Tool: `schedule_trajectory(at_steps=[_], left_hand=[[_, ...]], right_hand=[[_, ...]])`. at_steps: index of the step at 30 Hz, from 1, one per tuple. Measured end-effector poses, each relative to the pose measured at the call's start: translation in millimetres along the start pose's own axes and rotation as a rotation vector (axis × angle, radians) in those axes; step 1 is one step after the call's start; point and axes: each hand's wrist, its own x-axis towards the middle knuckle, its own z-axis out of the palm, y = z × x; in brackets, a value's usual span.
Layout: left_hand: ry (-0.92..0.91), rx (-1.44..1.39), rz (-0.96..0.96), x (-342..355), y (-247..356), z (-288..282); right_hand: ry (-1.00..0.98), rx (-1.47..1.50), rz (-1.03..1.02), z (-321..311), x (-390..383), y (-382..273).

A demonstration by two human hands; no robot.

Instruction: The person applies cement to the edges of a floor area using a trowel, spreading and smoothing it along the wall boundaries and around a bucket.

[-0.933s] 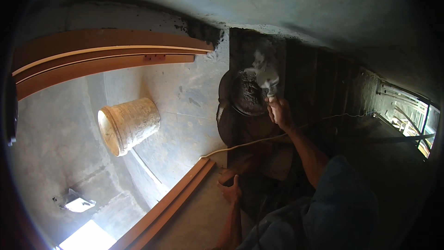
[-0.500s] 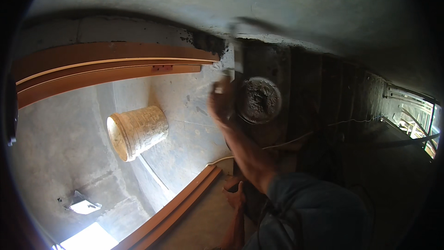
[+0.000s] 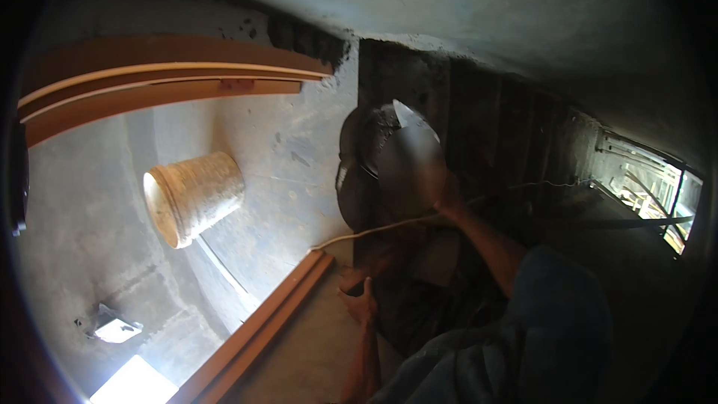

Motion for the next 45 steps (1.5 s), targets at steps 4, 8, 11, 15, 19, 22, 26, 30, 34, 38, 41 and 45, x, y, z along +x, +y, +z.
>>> schedule_trajectory(at_steps=[4,8,11,15,19,22,26,30,34,38,41,45], left_hand=[[-0.025,0.012,-0.003,0,5,0],[-0.022,-0.019,0.011,-2,4,-5],[-0.035,-0.014,0.008,-4,15,-9],[0.001,0.008,0.027,-6,1,-7],[-0.036,-0.001,-0.004,2,8,-2],[-0.009,0.016,0.013,1,2,0],[-0.030,0.019,-0.032,1,3,-5],[0.001,0.043,-0.014,-1,0,-3],[0.003,0.029,0.044,-2,6,-2],[0.019,0.028,0.031,-1,-3,1],[0.023,0.033,0.035,-1,-4,3],[-0.005,0.003,0.014,-3,1,-1]], right_hand=[[-0.247,-0.502,0.228,-50,8,58],[-0.547,-0.668,0.167,-36,50,50],[-0.752,-0.524,0.413,7,88,75],[-0.643,-0.217,0.486,29,88,81],[-0.503,-0.050,0.368,16,52,100],[-0.366,-0.154,-0.033,6,43,133],[-0.341,-0.043,-0.240,3,34,104],[-0.502,0.623,0.252,-10,18,2],[-0.077,0.911,-0.079,-5,13,-72],[0.276,0.986,-0.293,-12,20,-155],[0.537,1.049,-0.414,-11,29,-184],[0.772,1.059,-0.485,33,58,-230]])
